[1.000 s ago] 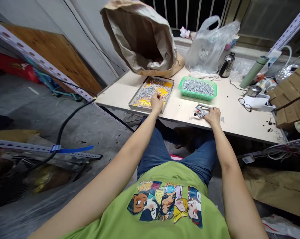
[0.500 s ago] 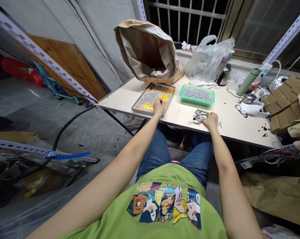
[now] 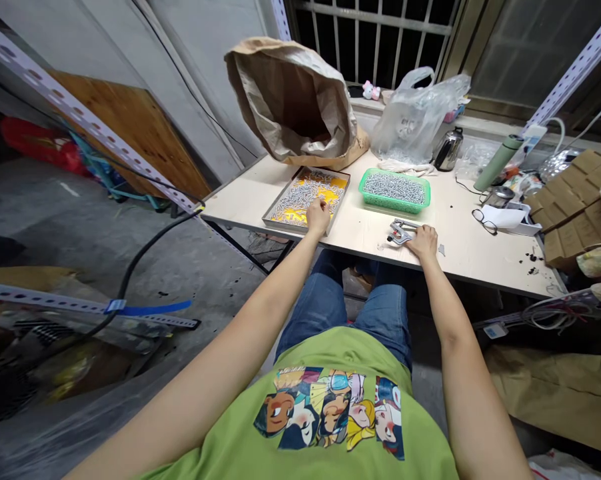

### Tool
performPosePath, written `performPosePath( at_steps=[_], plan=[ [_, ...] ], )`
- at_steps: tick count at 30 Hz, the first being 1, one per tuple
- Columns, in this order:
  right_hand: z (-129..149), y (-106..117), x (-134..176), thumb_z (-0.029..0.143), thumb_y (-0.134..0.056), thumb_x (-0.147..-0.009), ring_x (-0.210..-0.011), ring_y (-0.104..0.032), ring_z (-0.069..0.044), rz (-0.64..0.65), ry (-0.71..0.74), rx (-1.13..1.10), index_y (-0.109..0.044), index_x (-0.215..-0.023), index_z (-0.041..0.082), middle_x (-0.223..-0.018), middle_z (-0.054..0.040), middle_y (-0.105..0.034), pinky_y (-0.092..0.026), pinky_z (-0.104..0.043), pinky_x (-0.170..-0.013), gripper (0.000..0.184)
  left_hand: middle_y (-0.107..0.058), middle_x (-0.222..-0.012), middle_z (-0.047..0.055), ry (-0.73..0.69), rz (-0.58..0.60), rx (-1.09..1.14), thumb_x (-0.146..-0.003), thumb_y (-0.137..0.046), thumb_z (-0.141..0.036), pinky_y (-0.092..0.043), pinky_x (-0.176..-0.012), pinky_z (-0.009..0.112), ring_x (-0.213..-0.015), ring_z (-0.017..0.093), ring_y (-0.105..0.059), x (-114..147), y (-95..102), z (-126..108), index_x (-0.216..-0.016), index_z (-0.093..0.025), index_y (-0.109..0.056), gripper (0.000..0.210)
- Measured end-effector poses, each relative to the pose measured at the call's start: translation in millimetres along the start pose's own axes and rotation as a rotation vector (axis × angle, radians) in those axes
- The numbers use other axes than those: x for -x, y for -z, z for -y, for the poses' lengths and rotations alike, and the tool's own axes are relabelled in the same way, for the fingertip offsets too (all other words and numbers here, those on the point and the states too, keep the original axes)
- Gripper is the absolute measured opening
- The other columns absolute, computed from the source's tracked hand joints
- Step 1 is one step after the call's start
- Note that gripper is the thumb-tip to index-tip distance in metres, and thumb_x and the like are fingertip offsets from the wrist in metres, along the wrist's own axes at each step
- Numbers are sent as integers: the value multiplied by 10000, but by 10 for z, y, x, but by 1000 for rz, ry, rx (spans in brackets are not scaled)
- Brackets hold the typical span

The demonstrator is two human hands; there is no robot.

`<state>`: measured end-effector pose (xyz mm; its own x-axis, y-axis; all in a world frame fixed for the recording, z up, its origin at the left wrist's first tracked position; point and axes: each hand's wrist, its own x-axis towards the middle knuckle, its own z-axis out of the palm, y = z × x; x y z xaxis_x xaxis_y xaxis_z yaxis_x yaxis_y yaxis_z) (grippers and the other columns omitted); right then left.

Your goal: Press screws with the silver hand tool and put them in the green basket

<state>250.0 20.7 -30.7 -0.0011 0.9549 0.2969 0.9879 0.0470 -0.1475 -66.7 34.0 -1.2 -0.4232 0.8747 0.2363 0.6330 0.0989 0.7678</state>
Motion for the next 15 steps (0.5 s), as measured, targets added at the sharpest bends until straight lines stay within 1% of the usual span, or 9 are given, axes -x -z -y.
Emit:
performPosePath(
  at_steps=[6,11,15],
  plan=[
    [0,10,1,706,-534,-716,-1007,-493,-319,7,-11,-1,-679,-958,107,-1056,-195,-616,-393,-431,-870,662,-655,-959,136,-1,18,-41,-887,-485,-180,-411,-859,351,-948,240,-609,-1,0,-4,-807,-188,-523,89],
    [-5,6,7,693,-524,-730,-1006,-496,-324,10,-6,-4,-670,-966,130,-1041,-182,-619,-399,-449,-864,628,-657,-977,146,6,23,-42,-885,-486,-175,-409,-861,348,-958,240,-607,-9,-8,6,-803,-187,-518,89],
    [-10,1,8,665,-539,-733,-1005,-499,-328,9,1,-10,-673,-967,125,-1047,-187,-617,-405,-456,-864,604,-660,-947,126,2,5,-16,-877,-490,-184,-414,-869,355,-952,236,-606,-8,-13,12,-788,-200,-513,93]
  ],
)
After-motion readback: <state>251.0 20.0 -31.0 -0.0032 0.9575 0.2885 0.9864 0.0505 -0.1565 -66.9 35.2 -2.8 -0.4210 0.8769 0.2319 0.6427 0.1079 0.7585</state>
